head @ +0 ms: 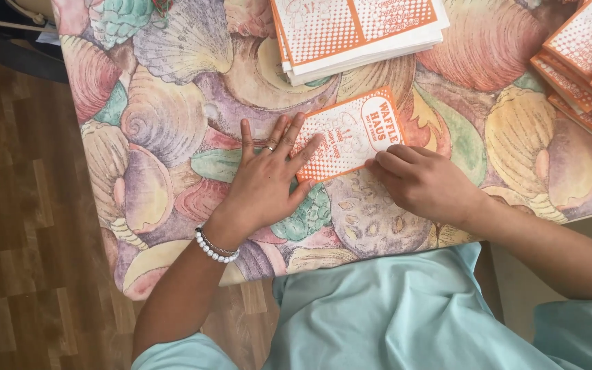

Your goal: Folding flat paper bags along pre-scored lines and stacking them on a table.

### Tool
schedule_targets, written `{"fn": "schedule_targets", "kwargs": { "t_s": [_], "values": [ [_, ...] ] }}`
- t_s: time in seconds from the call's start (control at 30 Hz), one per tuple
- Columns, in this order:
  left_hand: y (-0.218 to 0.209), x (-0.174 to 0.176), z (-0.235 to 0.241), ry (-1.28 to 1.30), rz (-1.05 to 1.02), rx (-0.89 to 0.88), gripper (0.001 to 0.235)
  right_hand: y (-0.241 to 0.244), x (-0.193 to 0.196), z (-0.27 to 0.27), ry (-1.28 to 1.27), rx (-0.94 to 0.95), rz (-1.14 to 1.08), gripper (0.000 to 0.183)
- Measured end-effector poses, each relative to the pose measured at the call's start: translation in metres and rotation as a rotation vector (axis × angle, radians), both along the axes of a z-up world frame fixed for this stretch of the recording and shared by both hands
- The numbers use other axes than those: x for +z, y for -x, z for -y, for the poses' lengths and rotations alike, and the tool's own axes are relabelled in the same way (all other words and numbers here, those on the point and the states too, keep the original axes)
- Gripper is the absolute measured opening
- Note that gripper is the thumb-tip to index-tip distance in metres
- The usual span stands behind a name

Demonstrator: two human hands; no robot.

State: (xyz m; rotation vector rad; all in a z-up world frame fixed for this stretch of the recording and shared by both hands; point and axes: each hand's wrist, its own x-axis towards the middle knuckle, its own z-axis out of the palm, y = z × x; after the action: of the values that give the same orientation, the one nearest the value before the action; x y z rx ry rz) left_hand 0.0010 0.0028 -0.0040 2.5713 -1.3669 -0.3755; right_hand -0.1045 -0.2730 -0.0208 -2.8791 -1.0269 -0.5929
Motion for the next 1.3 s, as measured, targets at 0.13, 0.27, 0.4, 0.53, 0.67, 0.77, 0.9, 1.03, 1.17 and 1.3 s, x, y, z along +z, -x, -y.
{"fn": "schedule_targets", "kwargs": {
  "t_s": [0.13,0.27,0.4,0.53,0.67,0.77,0.9,1.03,1.17,1.3],
  "values": [
    [0.004,0.004,0.005,0.021,-0.026,0.033,0.075,-0.012,0.014,-0.003,-0.004,-0.008,-0.145,0.019],
    [0.007,0.001,0.006,0.029,0.08,0.029,0.075,-0.041,0.046,-0.036,-0.071,-0.097,-0.216,0.033],
    [0.007,0.001,0.009,0.06,0.111,0.035,0.075,-0.069,0.02,-0.058,0.044,-0.167,-0.048,0.042],
    [0.005,0.004,0.008,0.08,0.131,0.005,0.075,-0.071,0.011,-0.029,0.077,-0.242,-0.049,0.05],
    [0.0,0.007,0.01,0.081,0.181,-0.002,0.072,-0.068,-0.004,0.017,0.1,-0.38,-0.053,0.049],
    [-0.009,0.001,0.017,0.071,0.194,0.055,0.065,-0.067,-0.008,0.023,0.044,-0.401,-0.059,0.047],
    [-0.035,-0.038,0.05,0.189,0.312,0.269,0.031,-0.073,-0.015,0.024,0.02,-0.373,0.017,0.037],
    [-0.04,-0.032,0.069,0.122,0.273,0.375,0.031,-0.079,-0.021,0.03,-0.048,-0.346,0.048,0.031],
    [-0.051,-0.049,0.064,0.211,-0.131,0.394,0.025,-0.078,-0.003,0.021,-0.114,-0.273,0.106,0.026],
    [-0.034,-0.028,0.068,0.568,-0.256,0.238,0.019,-0.069,0.038,0.003,-0.193,-0.143,-0.128,0.058]
  ]
}}
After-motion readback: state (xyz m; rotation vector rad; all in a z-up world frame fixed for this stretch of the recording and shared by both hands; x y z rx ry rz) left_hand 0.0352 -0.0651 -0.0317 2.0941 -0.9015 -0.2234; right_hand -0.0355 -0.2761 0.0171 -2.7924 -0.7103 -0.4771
